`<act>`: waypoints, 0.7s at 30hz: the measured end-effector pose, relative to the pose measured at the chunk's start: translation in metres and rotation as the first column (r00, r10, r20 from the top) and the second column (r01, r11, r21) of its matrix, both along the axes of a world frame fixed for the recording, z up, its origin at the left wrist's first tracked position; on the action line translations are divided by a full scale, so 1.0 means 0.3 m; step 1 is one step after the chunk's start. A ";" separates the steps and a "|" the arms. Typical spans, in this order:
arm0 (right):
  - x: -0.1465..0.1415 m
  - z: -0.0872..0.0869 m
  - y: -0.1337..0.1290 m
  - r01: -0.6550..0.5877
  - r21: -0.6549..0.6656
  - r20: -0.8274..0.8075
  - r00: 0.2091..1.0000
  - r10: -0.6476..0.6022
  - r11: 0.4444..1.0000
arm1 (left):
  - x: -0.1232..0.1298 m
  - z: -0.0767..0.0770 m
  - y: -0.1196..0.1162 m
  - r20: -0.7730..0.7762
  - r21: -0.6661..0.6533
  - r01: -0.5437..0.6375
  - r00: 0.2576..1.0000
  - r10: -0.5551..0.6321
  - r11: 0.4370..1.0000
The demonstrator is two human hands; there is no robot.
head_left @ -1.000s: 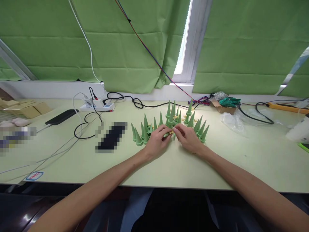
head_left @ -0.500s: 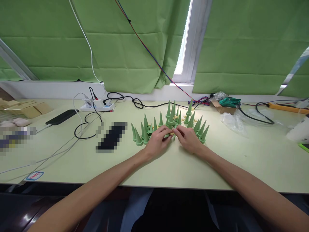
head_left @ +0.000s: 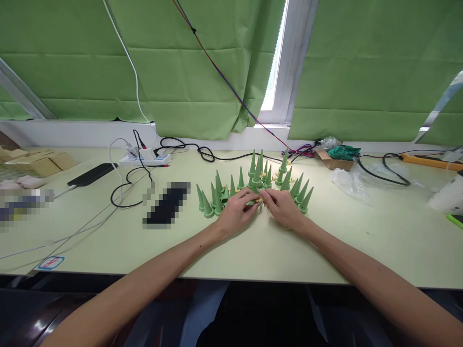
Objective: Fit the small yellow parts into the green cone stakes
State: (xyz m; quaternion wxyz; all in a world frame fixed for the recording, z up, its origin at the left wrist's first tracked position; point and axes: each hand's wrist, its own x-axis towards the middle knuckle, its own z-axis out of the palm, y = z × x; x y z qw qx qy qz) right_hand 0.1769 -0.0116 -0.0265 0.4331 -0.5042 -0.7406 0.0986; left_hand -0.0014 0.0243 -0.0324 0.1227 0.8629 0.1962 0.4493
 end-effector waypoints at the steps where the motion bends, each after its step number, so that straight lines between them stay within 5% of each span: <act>1: 0.000 0.001 0.000 -0.002 0.003 -0.005 1.000 0.002 1.000 | 0.000 0.001 0.000 0.001 0.000 -0.010 1.000 0.010 1.000; 21: 0.004 0.003 -0.003 -0.042 -0.005 -0.010 0.999 0.042 0.999 | 0.001 0.001 -0.008 -0.021 -0.020 -0.033 0.999 0.033 0.999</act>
